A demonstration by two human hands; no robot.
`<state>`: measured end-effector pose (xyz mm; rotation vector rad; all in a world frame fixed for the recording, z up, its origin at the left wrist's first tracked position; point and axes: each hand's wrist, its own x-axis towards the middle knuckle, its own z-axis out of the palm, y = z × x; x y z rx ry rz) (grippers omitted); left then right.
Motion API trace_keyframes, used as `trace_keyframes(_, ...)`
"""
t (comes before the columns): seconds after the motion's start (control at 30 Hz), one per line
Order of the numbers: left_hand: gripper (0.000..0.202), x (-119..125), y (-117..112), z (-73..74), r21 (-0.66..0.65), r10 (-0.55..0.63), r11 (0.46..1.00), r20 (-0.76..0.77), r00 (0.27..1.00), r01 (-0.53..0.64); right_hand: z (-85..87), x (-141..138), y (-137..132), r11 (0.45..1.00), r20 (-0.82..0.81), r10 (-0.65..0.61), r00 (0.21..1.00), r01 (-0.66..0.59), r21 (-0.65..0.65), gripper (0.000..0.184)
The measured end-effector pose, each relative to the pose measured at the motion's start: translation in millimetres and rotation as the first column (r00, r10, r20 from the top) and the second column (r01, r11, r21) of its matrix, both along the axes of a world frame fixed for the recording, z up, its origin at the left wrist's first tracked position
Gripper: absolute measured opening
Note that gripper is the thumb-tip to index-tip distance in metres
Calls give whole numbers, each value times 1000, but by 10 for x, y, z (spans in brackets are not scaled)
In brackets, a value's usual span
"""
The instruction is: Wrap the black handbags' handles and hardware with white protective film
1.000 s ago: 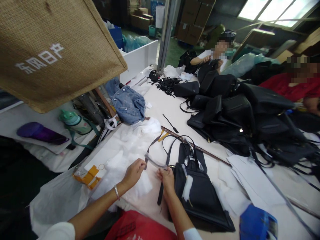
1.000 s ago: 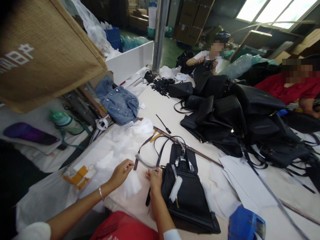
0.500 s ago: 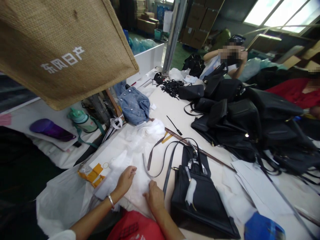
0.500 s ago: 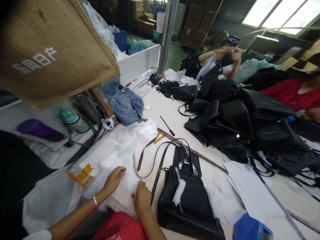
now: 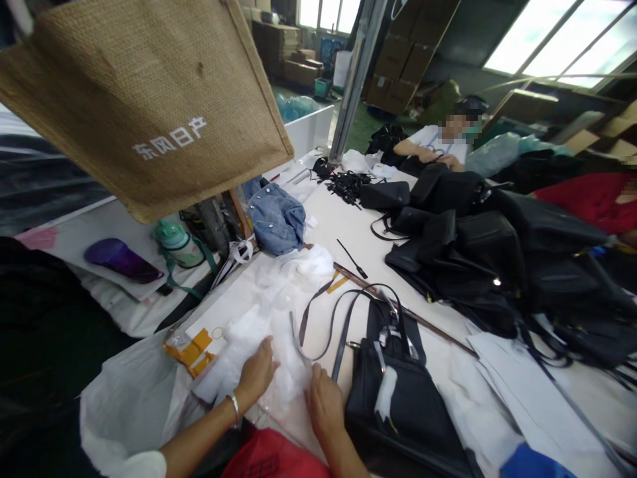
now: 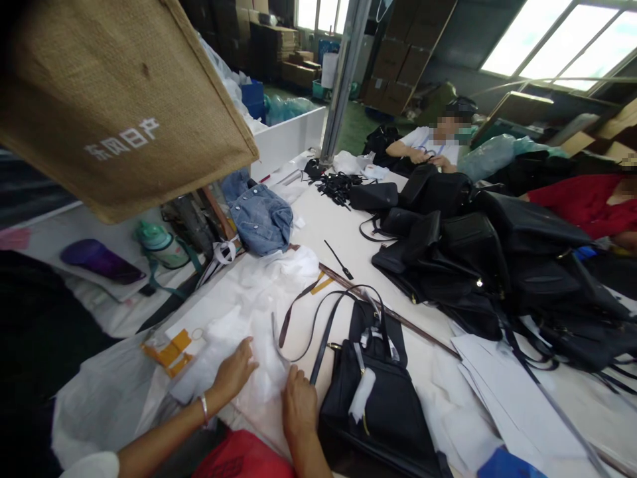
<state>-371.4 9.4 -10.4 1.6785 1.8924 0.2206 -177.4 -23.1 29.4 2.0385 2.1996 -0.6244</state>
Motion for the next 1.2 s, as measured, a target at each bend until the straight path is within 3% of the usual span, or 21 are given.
trace_keyframes(0.1, 35, -4, 61, 44, -44, -49, 998, -48, 998, 47, 123, -102, -33, 994, -97, 70, 993, -61, 87, 23)
trace_keyframes(0.2, 9, -18, 128, 84, -72, -80, 994, -33, 996, 77, 148, -240, -78, 998, -257, 68, 964, -61, 36, 14)
trace_keyframes(0.3, 10, -19, 163, 113, -83, -89, 993, -13, 996, 87, 60, -336, -104, 998, -260, 15, 966, -30, -54, 29)
trace_keyframes(0.47, 21, -41, 282, 258, -83, -70, 994, 51, 996, 74, -140, -339, -68, 988, -165, 35, 986, -59, -144, 46)
trace_keyframes(0.57, 26, -121, 573, 454, 49, -1, 999, 36, 999, 0, -209, -313, -51, 986, -163, 25, 986, -52, -158, 48)
trace_keyframes(0.7, 32, -199, 1198, 680, 221, 107, 971, -43, 993, -95, -231, -287, -72, 987, -204, 4, 979, -36, -154, 52)
trace_keyframes(0.8, 33, -175, 1642, 714, 235, 133, 966, -88, 987, -109, -205, -264, -79, 987, -231, -8, 973, -29, -156, 49)
trace_keyframes(0.9, 15, -154, 1899, 689, 208, 129, 972, -90, 988, -109, -179, -233, -62, 985, -253, -28, 967, -16, -169, 39)
trace_keyframes(0.97, 9, -180, 1915, 683, 224, 145, 966, -70, 987, -126, -174, -209, -47, 985, -285, -50, 957, 0, -171, 31)
trace_keyframes(1.03, 13, -227, 1786, 693, 260, 176, 952, -36, 984, -161, -169, -182, -36, 983, -318, -76, 945, 18, -182, 25)
trace_keyframes(1.2, 14, -268, 989, 670, 294, 180, 935, 81, 980, -196, -41, -92, -16, 971, -343, -118, 932, 37, -234, 36)
